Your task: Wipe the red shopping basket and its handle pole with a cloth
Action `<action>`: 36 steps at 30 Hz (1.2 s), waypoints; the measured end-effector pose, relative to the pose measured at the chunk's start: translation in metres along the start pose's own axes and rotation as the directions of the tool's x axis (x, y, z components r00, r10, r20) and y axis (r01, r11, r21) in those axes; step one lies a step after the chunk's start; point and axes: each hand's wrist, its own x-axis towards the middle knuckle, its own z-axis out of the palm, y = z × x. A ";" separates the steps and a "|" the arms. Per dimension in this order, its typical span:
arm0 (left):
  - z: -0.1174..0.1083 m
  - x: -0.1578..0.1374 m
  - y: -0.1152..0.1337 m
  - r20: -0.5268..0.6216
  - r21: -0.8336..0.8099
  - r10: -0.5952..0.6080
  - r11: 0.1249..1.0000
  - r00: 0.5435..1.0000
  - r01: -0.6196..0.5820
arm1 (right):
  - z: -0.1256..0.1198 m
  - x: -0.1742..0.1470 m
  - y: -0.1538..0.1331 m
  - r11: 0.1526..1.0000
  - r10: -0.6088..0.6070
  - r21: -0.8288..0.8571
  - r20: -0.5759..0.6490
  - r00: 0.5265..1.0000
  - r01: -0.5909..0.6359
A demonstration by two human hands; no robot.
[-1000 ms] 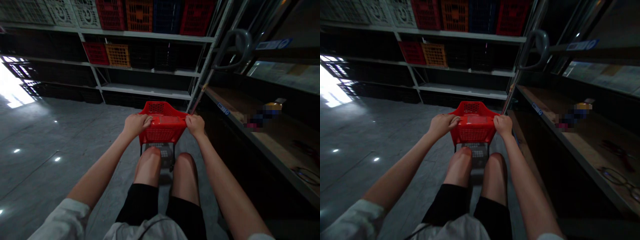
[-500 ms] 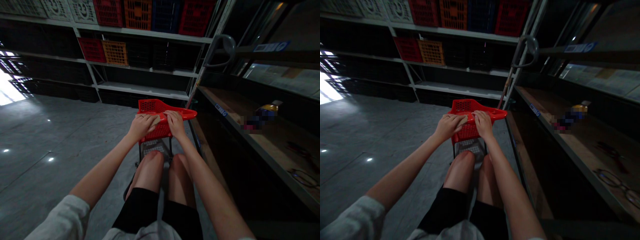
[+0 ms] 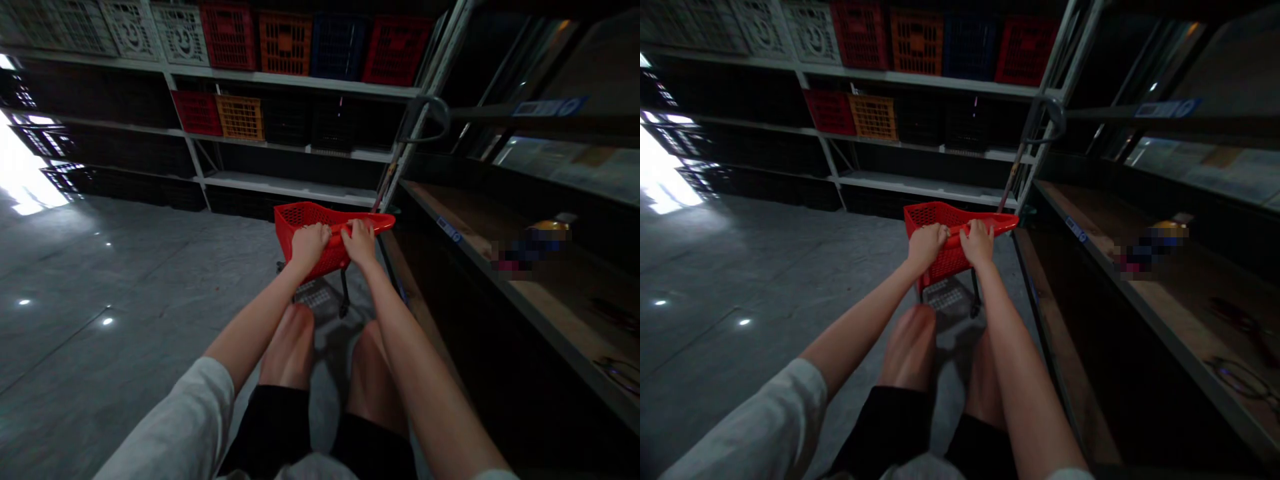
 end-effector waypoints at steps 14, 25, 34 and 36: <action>0.073 -0.037 -0.028 -0.003 -0.363 0.407 0.850 0.913 -0.381 | -0.081 -0.031 0.094 0.989 0.140 -0.054 0.077 0.987 -0.137; 0.065 -0.074 0.095 -0.124 -0.254 0.143 0.952 0.982 -0.171 | -0.113 -0.066 0.030 0.823 0.083 -0.557 0.313 0.946 0.112; 0.070 -0.048 -0.011 0.071 -0.279 0.396 0.889 0.915 -0.363 | -0.132 -0.064 0.058 0.839 0.017 -0.492 0.452 0.892 0.233; 0.075 -0.041 -0.036 0.138 -0.193 0.352 0.926 0.926 -0.323 | -0.134 -0.063 0.060 0.831 0.016 -0.498 0.466 0.885 0.247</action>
